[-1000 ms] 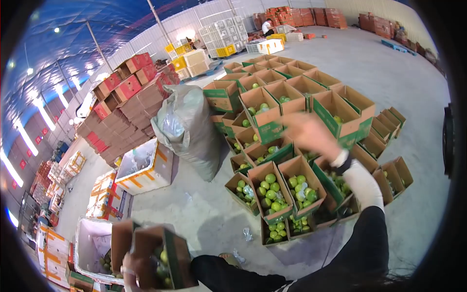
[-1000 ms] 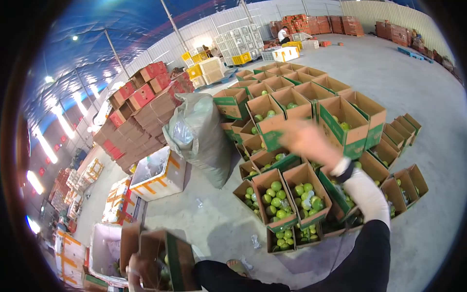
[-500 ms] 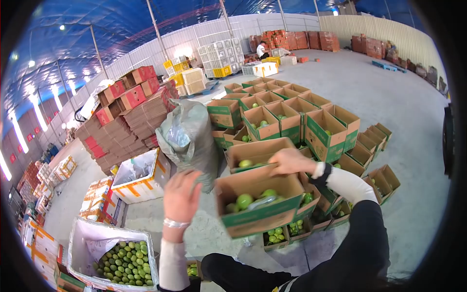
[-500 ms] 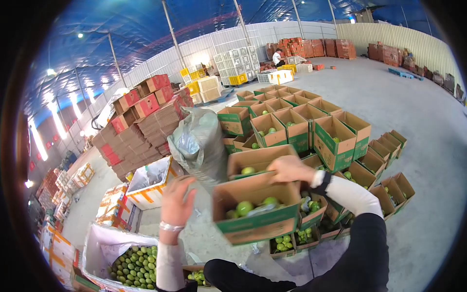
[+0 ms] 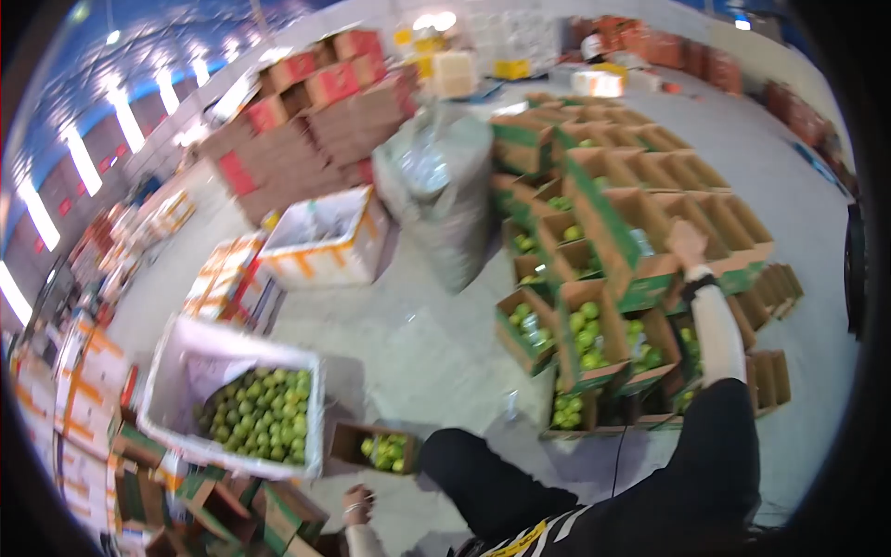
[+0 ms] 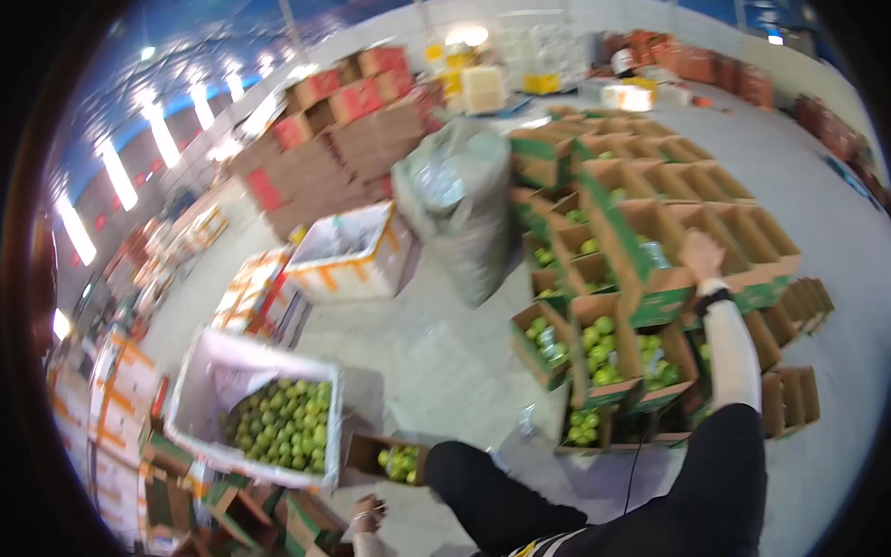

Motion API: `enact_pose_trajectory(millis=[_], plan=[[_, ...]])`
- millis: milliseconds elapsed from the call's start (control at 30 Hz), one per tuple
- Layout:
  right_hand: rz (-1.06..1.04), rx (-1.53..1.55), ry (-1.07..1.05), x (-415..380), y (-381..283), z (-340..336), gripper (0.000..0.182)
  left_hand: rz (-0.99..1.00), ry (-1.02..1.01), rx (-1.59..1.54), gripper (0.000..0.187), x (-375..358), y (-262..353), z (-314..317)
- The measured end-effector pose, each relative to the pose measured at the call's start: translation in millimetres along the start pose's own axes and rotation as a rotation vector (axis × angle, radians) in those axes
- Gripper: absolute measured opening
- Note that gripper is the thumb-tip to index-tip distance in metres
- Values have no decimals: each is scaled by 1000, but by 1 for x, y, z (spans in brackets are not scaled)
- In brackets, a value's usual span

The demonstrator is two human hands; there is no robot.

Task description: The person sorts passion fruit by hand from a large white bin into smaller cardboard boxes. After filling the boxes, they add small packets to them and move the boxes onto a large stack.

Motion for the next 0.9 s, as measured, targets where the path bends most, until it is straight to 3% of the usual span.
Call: enact_pose_trajectory(millis=[33, 67, 100, 133, 167, 200, 233, 267, 300, 333, 400, 433, 467, 533, 567, 667, 733, 800, 867, 900], plan=[[-46, -264, 243, -6, -23, -2, 30, -57, -78, -87, 36, -14, -25, 7], [-296, -148, 492, -39, -62, -27, 38, -126, -95, -118, 40, -34, -39, 16], [-522, 119, 561, -70, -104, -35, 37, -197, -86, -155, 43, -33, -63, 21], [-626, 407, 357, -106, -151, -27, 37, -266, -64, -127, 42, -30, -79, 29], [-642, 858, -69, -157, -204, -20, 37, -300, -47, -127, 40, -28, -91, 35], [-811, 943, -302, -202, -250, 8, 36, -323, -76, -79, 36, -23, -98, 42], [-844, 1074, -709, -247, -288, 41, 40, -296, -123, -128, 35, -26, -98, 50], [-815, 829, -984, -290, -331, 87, 48, -283, -129, -140, 35, -24, -97, 58], [-918, 665, -1137, -331, -367, 118, 62, -247, -124, -138, 35, -29, -90, 66], [-1138, 567, -913, -377, -397, 184, 70, -209, -129, -123, 36, -38, -79, 71], [-1054, 620, -1114, -434, -445, 191, 70, -87, -196, -29, 36, -35, -87, 73], [-1044, 626, -995, -470, -465, 233, 66, -100, -213, 44, 35, -38, -86, 72], [-1028, 548, -1052, -482, -481, 230, 50, -131, -228, -25, 35, -42, -87, 70], [-1163, 410, -879, -499, -509, 254, 25, -263, -145, -109, 32, -51, -98, 57], [-1156, 517, -992, -487, -518, 255, 23, -306, -142, -142, 31, -45, -115, 45], [-995, 571, -972, -434, -527, 250, 22, -386, -112, -160, 33, -26, -150, 13], [-751, 538, -1295, -387, -506, 247, 26, -385, -117, -105, 35, -18, -156, 3], [-860, 594, -1119, -356, -493, 235, 33, -368, -138, -74, 38, -5, -163, 8], [-854, 605, -746, -320, -475, 247, 36, -343, -166, -33, 41, 5, -175, 13], [-806, 622, -721, -294, -463, 271, 36, -330, -179, -16, 43, 11, -181, 16]])
Point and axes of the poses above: each hand's wrist, its own x-axis towards the middle knuckle, its own z-axis out of the palm, y = z × x, the point moved 3 cm from there along x, towards the middle knuckle, and after that the axes turned 3 degrees about -z, right-handed, at the moved point
